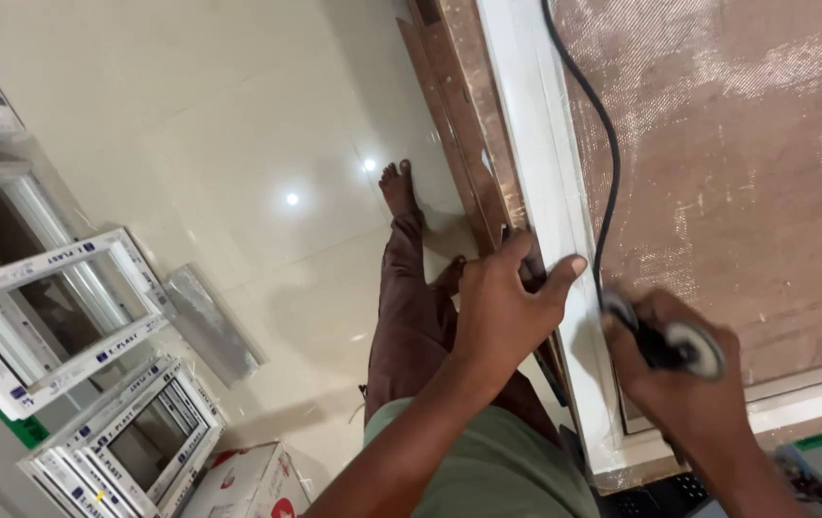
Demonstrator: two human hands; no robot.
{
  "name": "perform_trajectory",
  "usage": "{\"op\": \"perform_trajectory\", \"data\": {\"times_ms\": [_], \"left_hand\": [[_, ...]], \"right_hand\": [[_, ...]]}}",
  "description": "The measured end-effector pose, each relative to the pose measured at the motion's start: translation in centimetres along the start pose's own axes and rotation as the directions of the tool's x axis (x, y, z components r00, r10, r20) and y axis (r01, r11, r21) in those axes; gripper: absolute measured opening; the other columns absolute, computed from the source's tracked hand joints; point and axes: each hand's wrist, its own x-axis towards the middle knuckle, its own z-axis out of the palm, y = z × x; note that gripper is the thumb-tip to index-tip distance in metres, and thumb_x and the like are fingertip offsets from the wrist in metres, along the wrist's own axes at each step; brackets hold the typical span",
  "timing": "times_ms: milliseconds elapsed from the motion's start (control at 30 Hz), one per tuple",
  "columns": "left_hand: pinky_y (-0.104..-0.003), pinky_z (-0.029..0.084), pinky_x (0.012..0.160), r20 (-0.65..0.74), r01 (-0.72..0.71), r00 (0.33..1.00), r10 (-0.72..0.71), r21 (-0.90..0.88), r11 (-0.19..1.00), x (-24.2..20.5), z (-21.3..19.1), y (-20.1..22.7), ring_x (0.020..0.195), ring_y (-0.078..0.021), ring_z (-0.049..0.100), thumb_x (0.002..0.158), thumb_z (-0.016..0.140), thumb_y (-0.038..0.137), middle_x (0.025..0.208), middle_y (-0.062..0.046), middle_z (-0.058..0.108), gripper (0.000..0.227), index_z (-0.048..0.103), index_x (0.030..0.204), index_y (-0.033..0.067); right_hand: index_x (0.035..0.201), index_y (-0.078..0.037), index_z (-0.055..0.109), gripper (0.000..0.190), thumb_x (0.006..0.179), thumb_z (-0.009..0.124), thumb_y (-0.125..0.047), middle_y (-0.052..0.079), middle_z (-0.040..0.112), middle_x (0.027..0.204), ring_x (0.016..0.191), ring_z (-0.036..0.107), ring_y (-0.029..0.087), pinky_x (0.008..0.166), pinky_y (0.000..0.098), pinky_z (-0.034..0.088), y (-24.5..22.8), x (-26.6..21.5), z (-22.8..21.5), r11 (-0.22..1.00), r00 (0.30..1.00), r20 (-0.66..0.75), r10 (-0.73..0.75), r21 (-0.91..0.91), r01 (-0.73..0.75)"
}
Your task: Installing mesh screen into a white window frame using a spline roller tool.
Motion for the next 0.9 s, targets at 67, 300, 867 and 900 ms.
{"op": "perform_trajectory", "data": {"times_ms": [67,300,867,900], "left_hand": [[-0.036,0.041,0.044,-0.017,-0.035,0.999,0.034,-0.052,0.998,0.0,0.1,-0.1,0.042,-0.0163,0.052,0.092,0.077,0.037,0.053,-0.011,0.057,0.039,0.071,0.095,-0.0009],[-0.037,0.045,0.047,-0.015,-0.046,0.999,0.046,-0.052,0.998,-0.1,-0.5,0.4,0.043,-0.0207,0.058,0.092,0.077,0.036,0.056,-0.013,0.061,0.038,0.071,0.1,-0.0012],[-0.039,0.047,0.045,-0.108,-0.139,0.984,0.14,0.013,0.99,1.5,-0.5,0.6,0.044,-0.027,0.062,0.092,0.075,0.033,0.056,-0.014,0.06,0.041,0.065,0.108,-0.0029],[-0.039,0.046,0.044,-0.058,-0.061,0.996,0.063,0.031,0.998,1.7,-0.7,0.9,0.041,-0.0262,0.061,0.092,0.076,0.034,0.053,-0.015,0.059,0.042,0.064,0.11,-0.0026]], "right_hand": [[0.081,-0.005,0.065,0.012,0.087,0.072,-0.013,0.004,0.06,0.056,0.047,0.056,0.008,0.042,0.0276,0.042,3.0,-1.8,0.1,0.996,0.999,-0.03,-0.025,-0.088,0.022],[0.078,0.0,0.061,0.022,0.091,0.073,-0.013,0.007,0.057,0.057,0.052,0.046,0.009,0.046,0.0312,0.037,-1.2,0.9,0.0,0.999,1.0,-0.027,-0.009,-0.05,0.007],[0.076,-0.002,0.059,0.023,0.092,0.072,-0.01,0.003,0.053,0.056,0.05,0.046,0.008,0.044,0.0302,0.036,-0.6,0.5,0.3,0.998,0.998,-0.019,0.057,-0.022,-0.057],[0.076,-0.002,0.061,0.023,0.095,0.073,-0.01,0.005,0.055,0.054,0.047,0.047,0.01,0.041,0.032,0.035,-0.5,0.4,0.2,0.993,0.992,0.027,0.12,-0.024,-0.119]]}}
